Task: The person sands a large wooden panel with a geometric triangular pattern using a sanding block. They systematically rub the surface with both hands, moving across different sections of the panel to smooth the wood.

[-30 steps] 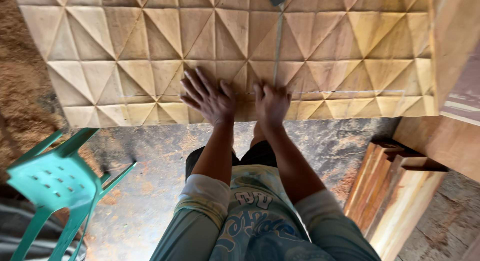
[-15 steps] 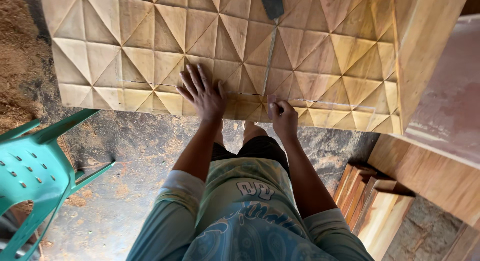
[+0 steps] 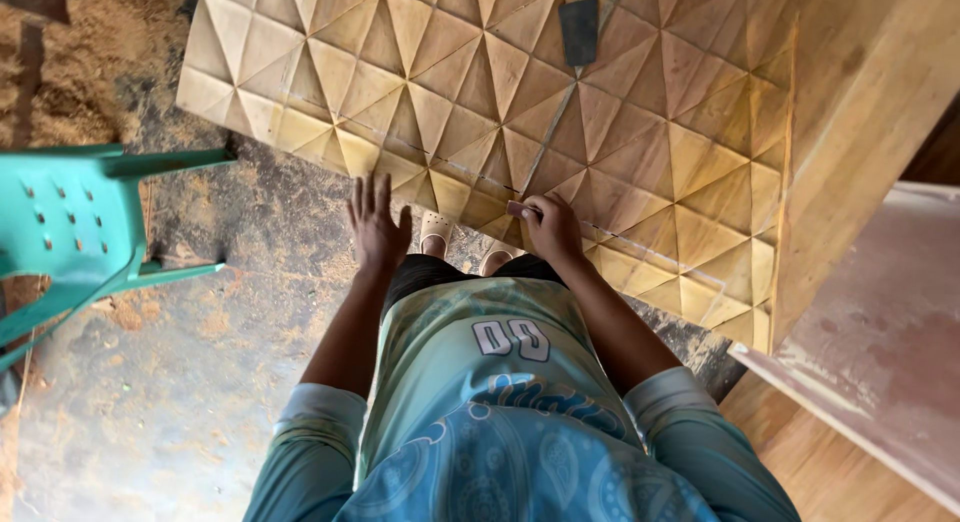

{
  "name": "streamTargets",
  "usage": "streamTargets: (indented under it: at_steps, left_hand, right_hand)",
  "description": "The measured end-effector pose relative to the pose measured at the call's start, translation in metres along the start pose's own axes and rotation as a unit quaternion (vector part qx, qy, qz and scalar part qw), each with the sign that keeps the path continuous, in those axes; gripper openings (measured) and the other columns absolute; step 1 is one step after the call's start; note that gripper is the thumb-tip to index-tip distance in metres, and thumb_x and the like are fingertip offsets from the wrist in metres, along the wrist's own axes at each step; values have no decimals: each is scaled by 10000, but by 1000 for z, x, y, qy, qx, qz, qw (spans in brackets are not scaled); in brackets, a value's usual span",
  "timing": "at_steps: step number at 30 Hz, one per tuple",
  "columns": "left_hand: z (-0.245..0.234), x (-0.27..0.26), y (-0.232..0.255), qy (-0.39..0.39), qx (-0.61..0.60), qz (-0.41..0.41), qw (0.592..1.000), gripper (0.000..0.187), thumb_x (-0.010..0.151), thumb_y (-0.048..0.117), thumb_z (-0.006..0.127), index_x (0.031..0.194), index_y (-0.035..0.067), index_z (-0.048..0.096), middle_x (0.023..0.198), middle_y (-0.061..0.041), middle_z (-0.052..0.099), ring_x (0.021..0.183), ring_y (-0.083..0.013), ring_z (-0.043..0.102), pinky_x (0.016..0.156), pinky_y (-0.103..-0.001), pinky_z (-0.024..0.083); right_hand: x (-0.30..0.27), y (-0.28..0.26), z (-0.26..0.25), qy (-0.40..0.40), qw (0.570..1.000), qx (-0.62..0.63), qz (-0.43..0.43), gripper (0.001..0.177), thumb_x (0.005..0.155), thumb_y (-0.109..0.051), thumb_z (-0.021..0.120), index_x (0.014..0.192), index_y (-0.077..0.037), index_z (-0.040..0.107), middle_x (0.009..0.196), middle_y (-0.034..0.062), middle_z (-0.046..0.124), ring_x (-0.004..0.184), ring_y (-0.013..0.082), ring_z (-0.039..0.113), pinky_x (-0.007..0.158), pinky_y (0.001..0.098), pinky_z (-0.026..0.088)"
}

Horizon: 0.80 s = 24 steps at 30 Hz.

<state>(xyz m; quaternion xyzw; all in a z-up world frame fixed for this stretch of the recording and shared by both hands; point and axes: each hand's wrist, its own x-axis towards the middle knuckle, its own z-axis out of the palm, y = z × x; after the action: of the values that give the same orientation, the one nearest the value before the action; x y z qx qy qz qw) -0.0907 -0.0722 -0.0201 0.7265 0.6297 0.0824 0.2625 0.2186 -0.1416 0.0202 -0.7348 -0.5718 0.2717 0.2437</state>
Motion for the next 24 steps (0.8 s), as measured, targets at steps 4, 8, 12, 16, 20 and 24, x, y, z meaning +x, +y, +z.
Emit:
streamTargets:
  at_steps: [4,8,12,16,20,24]
  left_hand:
    - [30,-34,24,41,19,16,999,662,948,291,693,1550,132,469,1632,-202,366,1526,-399,270,1225,-611,161]
    - [30,-42,41,24,-36,-24,999,613,928,256,707,1498,129,522,1557,-160,494,1507,-362,368,1255,-547,255]
    - [29,-54,62,-1,-17,11,1000,564,924,256,714,1447,110,565,1506,-174,532,1466,-364,421,1245,-524,311]
    - [29,-57,82,-45,9,94,995,633,880,248,712,1470,91,545,1551,-202,435,1483,-387,357,1245,-554,263]
    - [20,-58,104,-105,59,152,981,705,802,225,691,1481,174,511,1668,-109,273,1540,-354,220,1227,-586,176]
    - [17,-60,101,-166,98,161,968,772,800,235,677,1541,215,459,1678,-34,242,1552,-313,185,1231,-599,147]
  right_hand:
    - [8,6,4,-43,998,17,-34,128,892,-124,743,971,-28,716,930,165,707,883,375,692,776,465,551]
    - [15,4,9,-75,996,25,-29,159,902,-165,738,977,-32,697,924,156,717,876,384,690,758,483,546]
    - [11,5,8,-113,993,4,-43,182,902,-191,730,913,-28,650,907,169,714,857,394,691,733,503,534]
    - [4,7,14,-102,993,14,-54,202,891,-201,750,900,-33,637,897,192,711,858,422,681,722,519,526]
    - [6,5,9,-93,994,35,-44,188,890,-188,738,955,-34,653,920,191,726,884,415,691,734,507,537]
    - [-2,4,7,-61,993,84,-56,193,897,-130,701,1061,-31,676,966,200,730,920,407,699,759,490,550]
